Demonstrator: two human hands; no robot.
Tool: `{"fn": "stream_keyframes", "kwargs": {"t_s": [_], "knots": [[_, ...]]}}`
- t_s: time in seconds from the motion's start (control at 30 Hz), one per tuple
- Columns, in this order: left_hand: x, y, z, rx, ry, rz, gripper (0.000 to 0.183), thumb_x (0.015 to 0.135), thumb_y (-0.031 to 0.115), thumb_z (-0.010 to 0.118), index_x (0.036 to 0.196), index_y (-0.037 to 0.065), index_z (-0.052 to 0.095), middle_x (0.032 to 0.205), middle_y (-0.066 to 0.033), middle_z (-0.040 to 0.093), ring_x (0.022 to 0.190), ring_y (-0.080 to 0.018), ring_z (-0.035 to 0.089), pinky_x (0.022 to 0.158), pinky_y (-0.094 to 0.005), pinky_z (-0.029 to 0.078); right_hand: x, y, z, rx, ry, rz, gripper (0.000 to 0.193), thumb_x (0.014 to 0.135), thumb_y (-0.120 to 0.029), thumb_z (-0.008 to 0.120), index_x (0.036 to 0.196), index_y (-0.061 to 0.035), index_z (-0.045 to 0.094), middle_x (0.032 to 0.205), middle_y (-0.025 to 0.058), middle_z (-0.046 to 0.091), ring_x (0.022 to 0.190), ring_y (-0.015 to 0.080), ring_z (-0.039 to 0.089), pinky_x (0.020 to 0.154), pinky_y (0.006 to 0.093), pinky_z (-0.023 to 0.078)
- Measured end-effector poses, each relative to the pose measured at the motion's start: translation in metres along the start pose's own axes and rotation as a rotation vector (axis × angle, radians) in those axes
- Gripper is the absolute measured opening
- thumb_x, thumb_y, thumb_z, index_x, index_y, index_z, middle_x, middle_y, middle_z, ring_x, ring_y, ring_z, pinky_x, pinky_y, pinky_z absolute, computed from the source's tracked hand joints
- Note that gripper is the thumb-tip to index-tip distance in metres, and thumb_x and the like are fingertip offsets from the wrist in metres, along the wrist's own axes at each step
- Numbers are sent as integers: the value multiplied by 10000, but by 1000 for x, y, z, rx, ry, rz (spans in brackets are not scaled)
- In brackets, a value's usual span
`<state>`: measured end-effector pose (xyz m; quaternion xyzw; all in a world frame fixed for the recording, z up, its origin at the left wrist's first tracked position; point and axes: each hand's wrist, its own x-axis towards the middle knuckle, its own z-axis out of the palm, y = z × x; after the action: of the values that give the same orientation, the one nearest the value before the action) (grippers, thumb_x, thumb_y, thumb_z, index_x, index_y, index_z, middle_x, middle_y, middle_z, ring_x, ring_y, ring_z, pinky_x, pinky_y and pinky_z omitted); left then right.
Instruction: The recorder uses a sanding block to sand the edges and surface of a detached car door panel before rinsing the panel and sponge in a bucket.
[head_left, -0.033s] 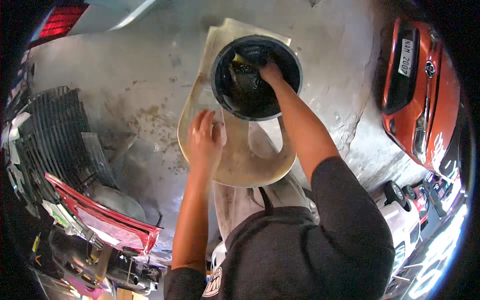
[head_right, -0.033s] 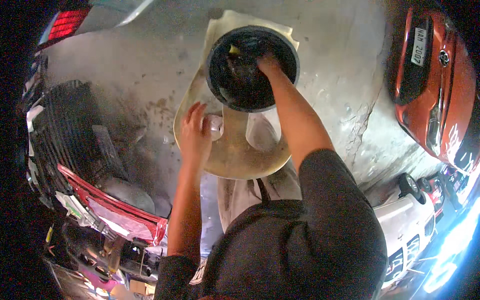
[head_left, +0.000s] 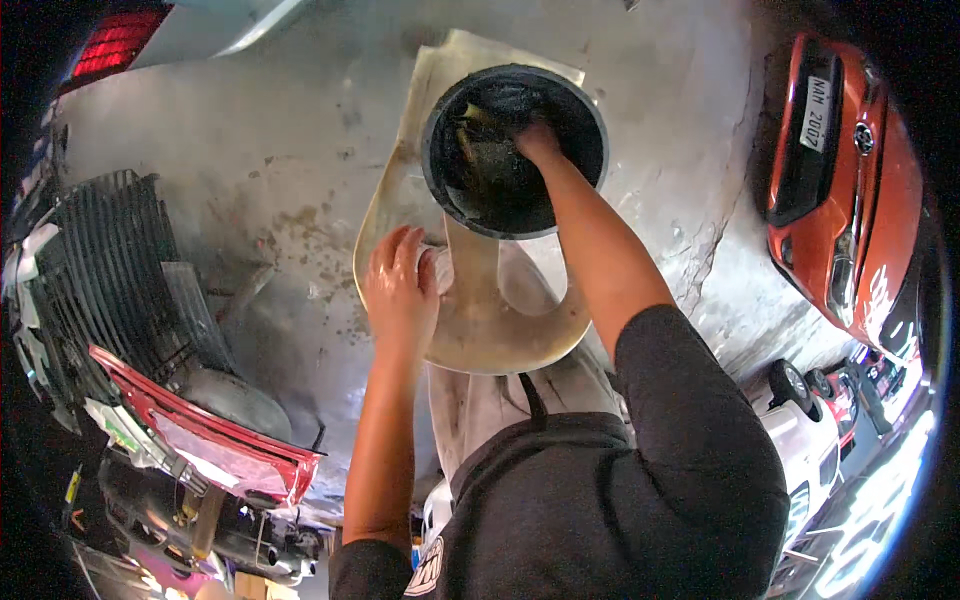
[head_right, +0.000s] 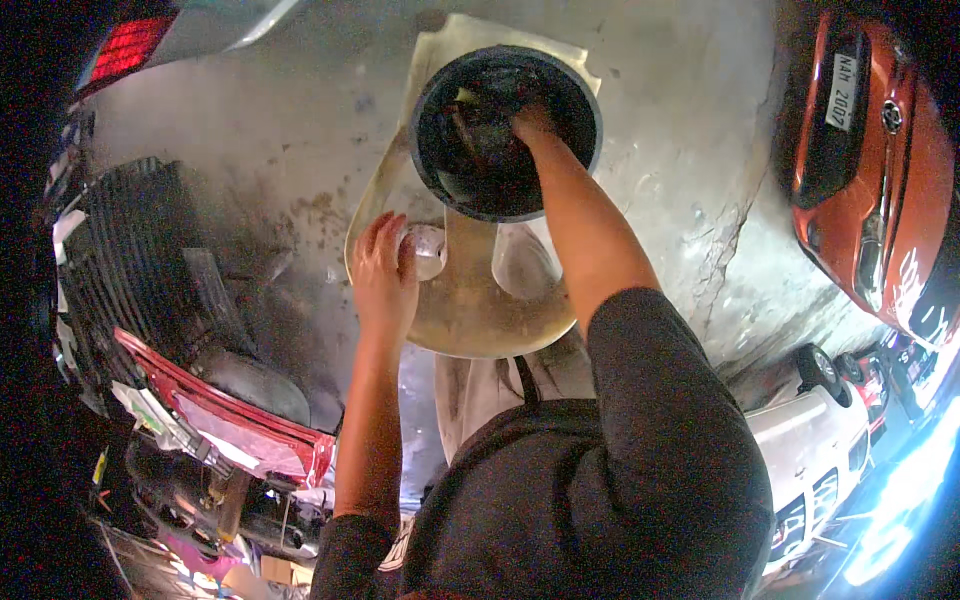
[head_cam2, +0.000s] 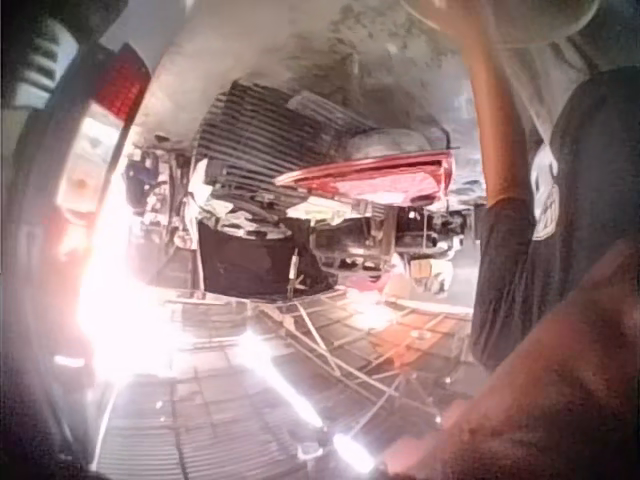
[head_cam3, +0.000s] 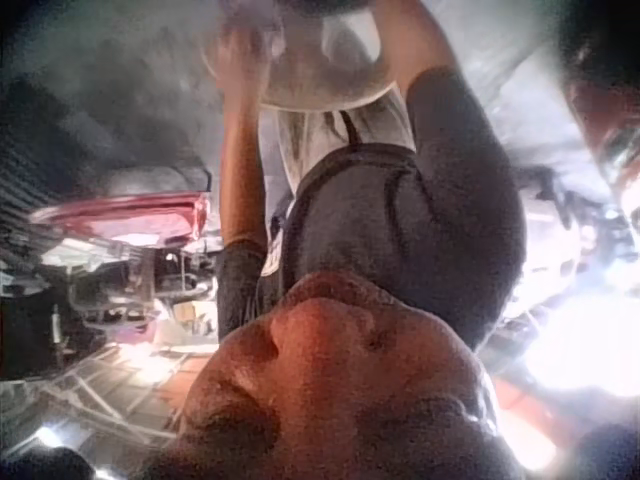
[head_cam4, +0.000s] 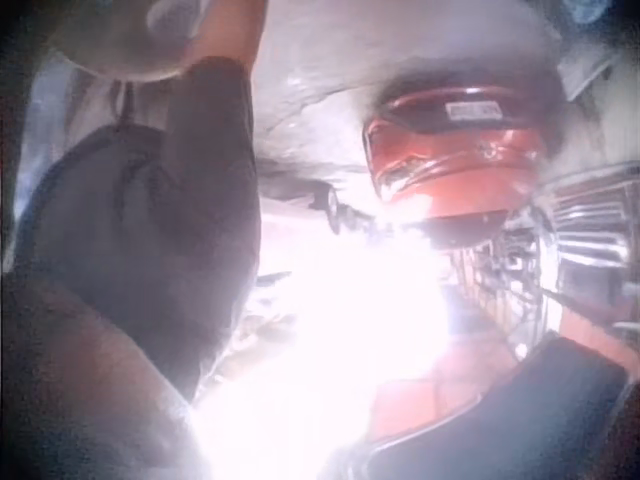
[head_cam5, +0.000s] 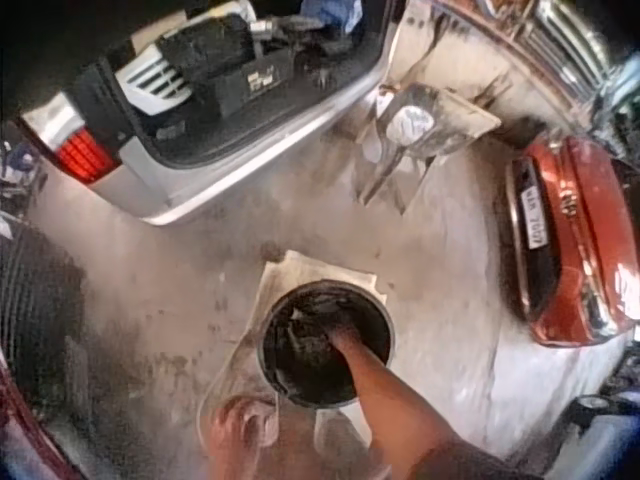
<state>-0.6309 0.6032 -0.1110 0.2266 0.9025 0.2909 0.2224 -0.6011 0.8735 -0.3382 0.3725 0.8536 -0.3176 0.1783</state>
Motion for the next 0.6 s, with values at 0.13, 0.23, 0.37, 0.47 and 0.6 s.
{"fn": "stream_keyframes", "kwargs": {"t_s": [0.13,0.23,0.37,0.47,0.6], "knots": [[-15,0,-15,151,26,77,246,897,143,606,1136,90,630,1185,-107,629,1128,-316,567,948,-426,452,-4,6,32,152,60,171,650,905,-407,557,1400,-3,433,1456,253,388,1337,370,402,1110,440,334],[-16,-1,-23,144,98,12,225,899,145,599,1111,80,635,1164,-113,634,1103,-323,574,934,-430,450,-20,7,16,58,1,-138,638,892,-355,582,1398,4,434,1425,265,428,1304,382,444,1104,441,333],[-14,-9,-30,209,85,76,225,874,144,636,1090,82,629,1091,-100,649,1008,-302,602,867,-417,448,-40,-5,-29,167,-426,124,616,859,-230,642,1387,15,441,1320,248,538,1232,359,515,1044,394,383],[-14,-17,-29,112,125,19,220,875,147,634,1089,93,631,1074,-82,653,992,-288,604,866,-411,441,-65,-11,-59,376,-397,285,614,833,-193,665,1363,36,456,1268,232,581,1151,320,569,977,370,431],[-14,-24,-23,153,113,38,224,862,144,637,1082,102,635,1058,-64,655,988,-273,606,853,-407,444,-101,-11,-97,759,-193,282,581,800,-158,702,1285,85,495,1149,189,639,994,256,627,882,338,486]]}}
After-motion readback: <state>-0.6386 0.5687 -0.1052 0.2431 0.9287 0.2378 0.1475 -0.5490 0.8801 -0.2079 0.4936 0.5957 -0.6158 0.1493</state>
